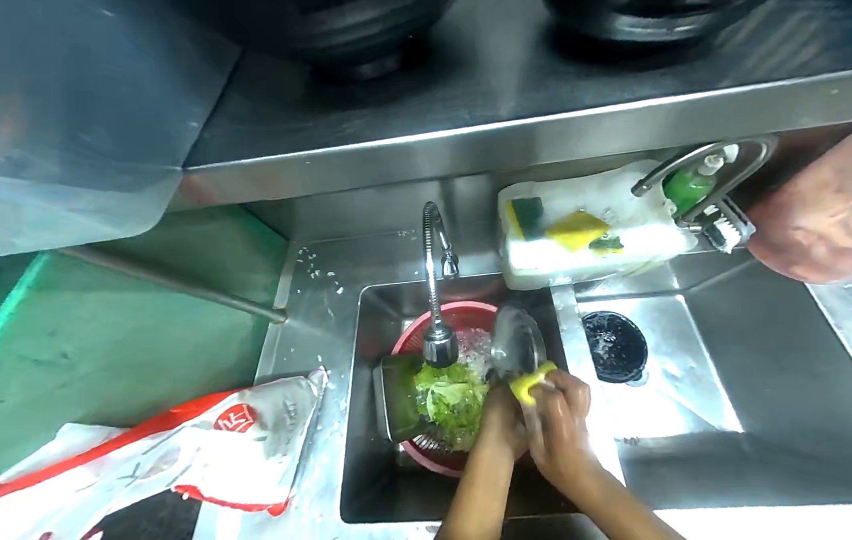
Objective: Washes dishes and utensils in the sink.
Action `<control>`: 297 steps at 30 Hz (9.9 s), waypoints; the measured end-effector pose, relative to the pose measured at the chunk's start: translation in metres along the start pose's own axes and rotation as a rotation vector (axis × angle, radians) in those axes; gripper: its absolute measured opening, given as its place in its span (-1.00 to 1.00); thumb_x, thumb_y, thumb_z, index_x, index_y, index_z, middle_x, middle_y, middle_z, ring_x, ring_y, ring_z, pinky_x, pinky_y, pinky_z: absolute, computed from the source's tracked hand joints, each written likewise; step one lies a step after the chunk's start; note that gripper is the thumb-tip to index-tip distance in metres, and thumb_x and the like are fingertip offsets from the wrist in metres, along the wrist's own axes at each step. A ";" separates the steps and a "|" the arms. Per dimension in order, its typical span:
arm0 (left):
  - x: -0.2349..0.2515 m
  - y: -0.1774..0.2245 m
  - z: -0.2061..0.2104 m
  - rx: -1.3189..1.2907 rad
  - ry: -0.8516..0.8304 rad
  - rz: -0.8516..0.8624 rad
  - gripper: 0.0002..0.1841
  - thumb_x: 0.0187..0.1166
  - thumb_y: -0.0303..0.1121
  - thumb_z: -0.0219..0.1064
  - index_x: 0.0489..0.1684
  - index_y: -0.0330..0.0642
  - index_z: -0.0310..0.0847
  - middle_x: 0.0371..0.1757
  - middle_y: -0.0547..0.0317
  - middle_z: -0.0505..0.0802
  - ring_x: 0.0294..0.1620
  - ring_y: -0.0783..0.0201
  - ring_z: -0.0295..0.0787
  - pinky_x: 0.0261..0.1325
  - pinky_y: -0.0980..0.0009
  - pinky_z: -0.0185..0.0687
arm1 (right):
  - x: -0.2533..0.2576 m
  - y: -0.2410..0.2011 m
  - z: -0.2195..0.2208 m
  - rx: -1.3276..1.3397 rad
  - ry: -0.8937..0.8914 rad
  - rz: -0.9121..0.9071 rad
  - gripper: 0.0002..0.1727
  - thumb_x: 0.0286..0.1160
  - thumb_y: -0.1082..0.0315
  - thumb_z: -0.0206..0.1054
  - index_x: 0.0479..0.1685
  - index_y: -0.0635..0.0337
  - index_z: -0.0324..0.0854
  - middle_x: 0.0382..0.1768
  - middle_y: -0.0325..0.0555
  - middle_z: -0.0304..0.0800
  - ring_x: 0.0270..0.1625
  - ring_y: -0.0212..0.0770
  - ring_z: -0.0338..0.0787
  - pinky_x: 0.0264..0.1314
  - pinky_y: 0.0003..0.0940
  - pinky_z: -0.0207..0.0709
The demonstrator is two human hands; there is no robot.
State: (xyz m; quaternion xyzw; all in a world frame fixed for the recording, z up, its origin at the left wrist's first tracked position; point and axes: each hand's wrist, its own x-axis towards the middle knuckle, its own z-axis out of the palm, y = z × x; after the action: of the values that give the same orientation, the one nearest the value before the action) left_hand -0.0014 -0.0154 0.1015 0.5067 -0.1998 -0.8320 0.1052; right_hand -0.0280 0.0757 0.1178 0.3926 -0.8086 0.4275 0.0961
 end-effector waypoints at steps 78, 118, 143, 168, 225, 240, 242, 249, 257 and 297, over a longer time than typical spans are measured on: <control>0.247 -0.087 -0.085 -0.020 0.385 -0.158 -0.40 0.74 -0.07 0.28 0.67 -0.16 0.30 0.54 -0.18 0.57 0.43 -0.06 0.54 0.38 -0.05 0.49 | -0.093 0.238 -0.041 0.316 -0.115 1.588 -0.67 0.72 0.32 0.19 0.33 0.29 0.53 -0.27 0.06 0.79 -0.39 -0.13 0.78 -0.40 -0.17 0.69; 0.035 0.012 -0.042 0.109 -0.194 0.262 -0.20 0.72 0.30 -0.08 0.60 -0.29 0.34 0.29 -0.09 0.79 0.31 0.14 0.76 0.39 0.07 0.72 | 0.047 0.019 0.036 0.136 -0.457 0.402 -0.50 0.68 0.06 0.26 0.32 0.31 0.58 0.29 0.23 0.64 0.36 0.09 0.68 0.43 -0.02 0.63; -0.014 0.035 0.005 0.341 -0.386 0.458 -0.50 0.50 -0.29 0.28 0.45 -0.23 0.61 0.37 -0.08 0.76 0.31 0.11 0.73 0.29 0.17 0.71 | 0.020 0.003 -0.028 0.179 -0.576 0.185 -0.61 0.57 0.37 0.22 0.32 0.31 0.66 0.37 0.16 0.71 0.53 0.08 0.61 0.64 0.03 0.44; -0.063 0.004 0.061 -0.067 -0.209 -0.116 -0.70 0.88 -0.36 -0.17 -0.02 -0.23 0.51 -0.34 0.11 0.75 -0.34 0.29 0.74 -0.21 0.34 0.73 | 0.061 0.007 -0.054 0.064 -0.163 0.151 -0.57 0.59 0.20 0.11 0.23 0.23 0.71 0.30 0.10 0.76 0.46 0.11 0.64 0.55 0.20 0.41; 0.033 0.076 -0.076 1.828 0.679 0.232 -0.48 0.57 -0.38 0.33 0.56 -0.23 0.48 0.49 -0.23 0.67 0.35 -0.21 0.74 0.35 -0.21 0.63 | -0.064 0.282 -0.068 0.583 0.254 1.621 -0.67 0.77 0.15 0.12 0.14 0.26 0.56 -0.25 0.09 0.74 -0.35 -0.05 0.78 -0.34 -0.08 0.72; -0.006 0.072 -0.155 1.693 0.906 0.307 -0.43 0.63 -0.40 0.26 0.70 0.02 0.41 0.63 -0.23 0.54 0.32 -0.28 0.74 0.23 -0.23 0.70 | -0.064 0.205 -0.121 0.540 0.250 1.455 -0.59 0.77 0.26 0.17 0.47 0.24 0.35 -0.11 0.15 0.74 -0.27 -0.01 0.83 -0.28 -0.04 0.77; -0.020 0.069 -0.164 1.578 0.933 0.409 -0.35 0.54 -0.45 0.34 0.72 -0.10 0.36 0.59 -0.32 0.55 0.35 -0.34 0.71 0.26 -0.27 0.68 | -0.052 0.185 -0.125 0.492 0.210 1.395 -0.59 0.76 0.26 0.21 0.47 0.21 0.38 -0.11 0.13 0.75 -0.28 -0.03 0.82 -0.28 -0.05 0.77; -0.072 0.085 -0.173 1.258 0.817 0.585 -0.28 0.45 -0.63 0.26 0.75 -0.30 0.24 0.50 -0.40 0.61 0.46 -0.31 0.63 0.47 -0.28 0.50 | -0.038 0.135 -0.128 0.475 0.061 1.235 -0.59 0.74 0.25 0.24 0.48 0.13 0.41 -0.05 0.09 0.76 -0.23 -0.05 0.82 -0.20 -0.05 0.76; -0.100 0.050 -0.176 0.635 0.392 0.641 -0.23 0.58 -0.62 0.29 0.86 -0.10 0.11 0.71 -0.09 0.47 0.59 0.13 0.54 0.56 0.15 0.53 | -0.033 0.032 -0.084 0.467 -0.550 0.863 -0.53 0.60 0.20 0.36 0.41 0.22 0.55 0.07 0.07 0.77 -0.07 -0.11 0.80 0.01 -0.11 0.71; -0.168 -0.158 0.126 0.536 0.194 1.194 -0.22 0.44 -0.73 0.33 0.79 -0.15 0.29 0.71 0.12 0.53 0.59 0.29 0.56 0.55 0.27 0.57 | -0.054 0.096 -0.237 0.171 -0.854 0.016 -0.55 0.36 0.24 0.48 0.27 0.11 0.72 0.50 0.09 0.59 0.66 0.18 0.41 0.70 0.25 0.24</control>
State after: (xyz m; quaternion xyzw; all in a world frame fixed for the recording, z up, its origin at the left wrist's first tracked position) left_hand -0.0306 0.2189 0.2182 0.3904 -0.6363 -0.5026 0.4361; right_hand -0.1036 0.3189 0.1782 0.5346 -0.7405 0.2929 -0.2830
